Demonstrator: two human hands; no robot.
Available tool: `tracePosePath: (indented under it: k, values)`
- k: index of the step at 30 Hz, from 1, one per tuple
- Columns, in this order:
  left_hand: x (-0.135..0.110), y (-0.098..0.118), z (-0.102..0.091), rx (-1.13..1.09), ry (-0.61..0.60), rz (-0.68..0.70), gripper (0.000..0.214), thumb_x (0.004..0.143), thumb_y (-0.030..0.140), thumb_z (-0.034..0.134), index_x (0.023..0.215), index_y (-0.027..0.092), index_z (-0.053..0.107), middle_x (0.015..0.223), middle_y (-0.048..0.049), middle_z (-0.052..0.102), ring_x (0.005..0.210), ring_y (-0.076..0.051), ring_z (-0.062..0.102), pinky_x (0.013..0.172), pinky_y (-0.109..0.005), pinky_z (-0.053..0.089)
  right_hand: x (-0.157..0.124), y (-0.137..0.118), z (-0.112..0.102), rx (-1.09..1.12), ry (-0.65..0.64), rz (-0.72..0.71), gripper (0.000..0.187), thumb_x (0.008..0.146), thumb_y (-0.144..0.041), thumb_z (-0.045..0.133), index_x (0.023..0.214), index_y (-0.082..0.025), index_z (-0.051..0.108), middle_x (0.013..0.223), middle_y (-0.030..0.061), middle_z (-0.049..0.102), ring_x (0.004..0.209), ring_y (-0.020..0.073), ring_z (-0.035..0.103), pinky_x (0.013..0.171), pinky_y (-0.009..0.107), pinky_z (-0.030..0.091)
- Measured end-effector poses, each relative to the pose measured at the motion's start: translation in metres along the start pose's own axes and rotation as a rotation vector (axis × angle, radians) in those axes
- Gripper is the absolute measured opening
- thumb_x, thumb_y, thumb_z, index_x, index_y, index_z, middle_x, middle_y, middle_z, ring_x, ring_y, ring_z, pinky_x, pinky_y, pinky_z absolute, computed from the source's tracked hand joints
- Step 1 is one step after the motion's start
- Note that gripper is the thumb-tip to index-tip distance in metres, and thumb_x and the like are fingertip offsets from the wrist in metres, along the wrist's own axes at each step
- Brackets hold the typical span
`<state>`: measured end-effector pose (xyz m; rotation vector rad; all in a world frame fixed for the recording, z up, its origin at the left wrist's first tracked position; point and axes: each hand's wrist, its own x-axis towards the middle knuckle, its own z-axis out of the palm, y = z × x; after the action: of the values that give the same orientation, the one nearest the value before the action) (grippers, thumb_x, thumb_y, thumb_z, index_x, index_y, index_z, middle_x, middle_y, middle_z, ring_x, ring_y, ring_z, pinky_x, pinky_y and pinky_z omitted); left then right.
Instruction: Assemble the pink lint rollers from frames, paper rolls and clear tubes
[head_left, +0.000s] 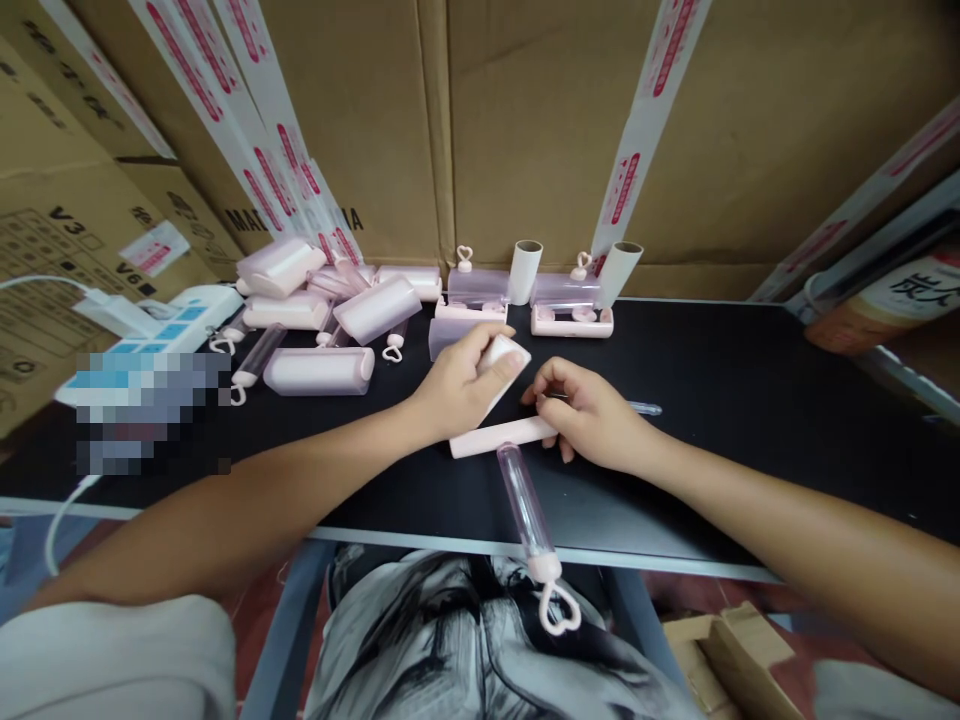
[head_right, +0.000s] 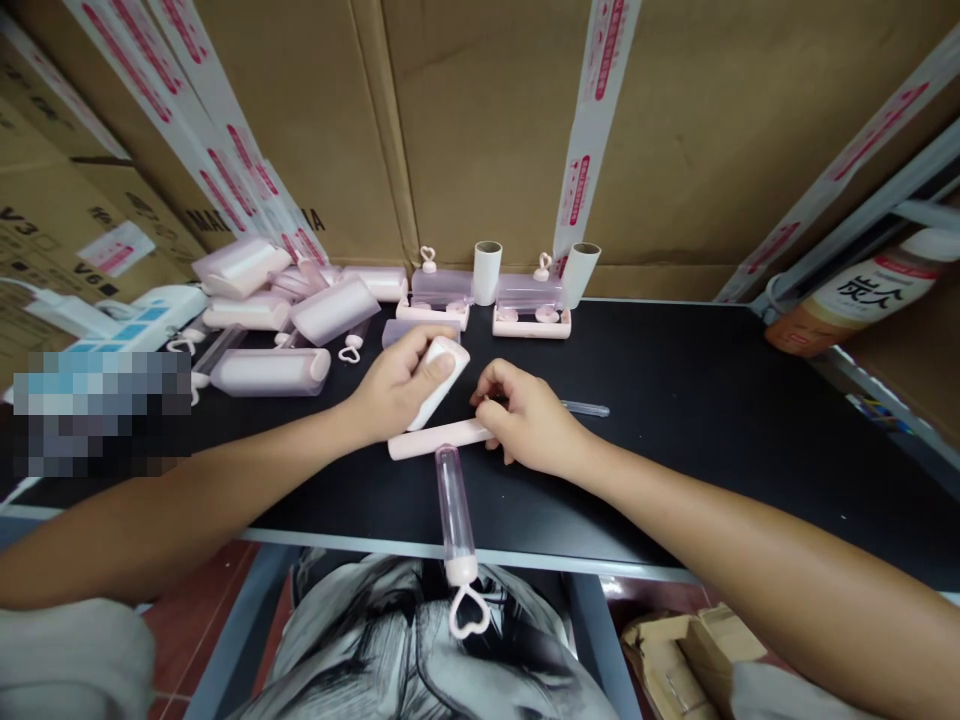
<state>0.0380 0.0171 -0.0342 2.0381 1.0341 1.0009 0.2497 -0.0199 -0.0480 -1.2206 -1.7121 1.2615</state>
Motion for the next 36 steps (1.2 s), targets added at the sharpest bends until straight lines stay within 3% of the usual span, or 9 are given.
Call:
tracePosePath:
  k: [6, 10, 14, 18, 21, 23, 28, 32, 36]
  values:
    - [0.014, -0.003, -0.001, -0.547, 0.076, -0.276, 0.045, 0.101, 0.059, 0.052, 0.130, 0.025, 0.052, 0.092, -0.0008, 0.063, 0.067, -0.015, 0.069, 0.051, -0.025, 0.057, -0.001, -0.008, -0.005, -0.500, 0.030, -0.185, 0.011, 0.091, -0.021, 0.054, 0.091, -0.021, 0.065, 0.071, -0.0010, 0.066, 0.063, 0.0156, 0.064, 0.061, 0.029, 0.046]
    - [0.014, 0.000, -0.004, -0.564, 0.065, -0.338, 0.042, 0.102, 0.059, 0.046, 0.130, 0.027, 0.052, 0.085, 0.0006, 0.064, 0.055, -0.015, 0.067, 0.042, -0.024, 0.053, -0.005, -0.012, -0.005, -0.724, 0.063, -0.228, 0.014, 0.095, -0.026, 0.054, 0.091, -0.020, 0.066, 0.084, 0.0034, 0.072, 0.075, 0.0197, 0.066, 0.070, 0.032, 0.045]
    - [0.014, 0.001, -0.017, -0.548, -0.005, -0.427, 0.030, 0.091, 0.039, 0.057, 0.115, 0.022, 0.052, 0.079, 0.0006, 0.065, 0.049, -0.017, 0.065, 0.037, -0.024, 0.047, -0.009, -0.010, -0.007, -0.869, 0.109, -0.217, 0.023, 0.099, -0.036, 0.057, 0.110, -0.019, 0.066, 0.099, 0.0078, 0.077, 0.075, 0.0226, 0.068, 0.070, 0.036, 0.047]
    - [0.016, 0.005, -0.035, -0.504, -0.289, -0.231, 0.036, 0.081, 0.033, 0.075, 0.110, 0.016, 0.063, 0.093, -0.0036, 0.071, 0.072, -0.017, 0.070, 0.061, -0.027, 0.058, -0.003, -0.021, -0.014, -0.708, 0.156, -0.429, 0.059, 0.099, -0.046, 0.064, 0.148, -0.018, 0.051, 0.131, 0.0154, 0.071, 0.074, 0.0197, 0.069, 0.072, 0.037, 0.056]
    - [0.018, 0.005, -0.044, -0.411, -0.412, -0.069, 0.035, 0.081, 0.034, 0.081, 0.107, 0.012, 0.072, 0.102, -0.0064, 0.074, 0.094, -0.019, 0.070, 0.085, -0.030, 0.057, 0.012, -0.034, -0.015, -0.586, 0.040, -0.643, 0.049, 0.100, -0.041, 0.066, 0.145, -0.024, 0.059, 0.135, 0.0127, 0.070, 0.096, 0.0231, 0.072, 0.083, 0.038, 0.060]
    - [0.018, 0.003, -0.047, -0.412, -0.369, -0.080, 0.038, 0.081, 0.037, 0.082, 0.109, 0.012, 0.073, 0.105, -0.0070, 0.075, 0.096, -0.019, 0.070, 0.086, -0.031, 0.056, 0.022, -0.036, -0.013, -0.509, 0.043, -0.678, 0.036, 0.099, -0.037, 0.068, 0.133, -0.025, 0.069, 0.122, 0.0100, 0.075, 0.101, 0.0241, 0.073, 0.087, 0.039, 0.061]
    - [0.007, -0.008, -0.059, -0.545, -0.211, -0.297, 0.056, 0.078, 0.043, 0.086, 0.121, 0.013, 0.065, 0.096, -0.0060, 0.072, 0.077, -0.018, 0.071, 0.057, -0.028, 0.058, 0.036, -0.021, -0.010, -0.153, 0.243, -0.517, 0.036, 0.089, -0.040, 0.082, 0.121, -0.022, 0.074, 0.107, 0.0075, 0.077, 0.091, 0.0226, 0.074, 0.081, 0.038, 0.064]
    - [-0.002, -0.015, -0.068, -0.561, -0.088, -0.300, 0.061, 0.067, 0.038, 0.096, 0.114, 0.011, 0.068, 0.092, -0.0069, 0.075, 0.078, -0.018, 0.074, 0.061, -0.028, 0.064, 0.037, -0.015, -0.013, 0.065, 0.274, -0.395, 0.035, 0.085, -0.040, 0.086, 0.112, -0.022, 0.076, 0.094, 0.0033, 0.076, 0.075, 0.0176, 0.072, 0.071, 0.034, 0.065]
    - [-0.005, -0.016, -0.065, -0.597, 0.007, -0.268, 0.060, 0.062, 0.036, 0.100, 0.110, 0.010, 0.075, 0.098, -0.0082, 0.079, 0.083, -0.018, 0.075, 0.066, -0.029, 0.068, 0.035, -0.014, -0.014, 0.222, 0.259, -0.308, 0.036, 0.080, -0.041, 0.091, 0.108, -0.023, 0.077, 0.095, 0.0022, 0.075, 0.078, 0.0174, 0.073, 0.071, 0.034, 0.069]
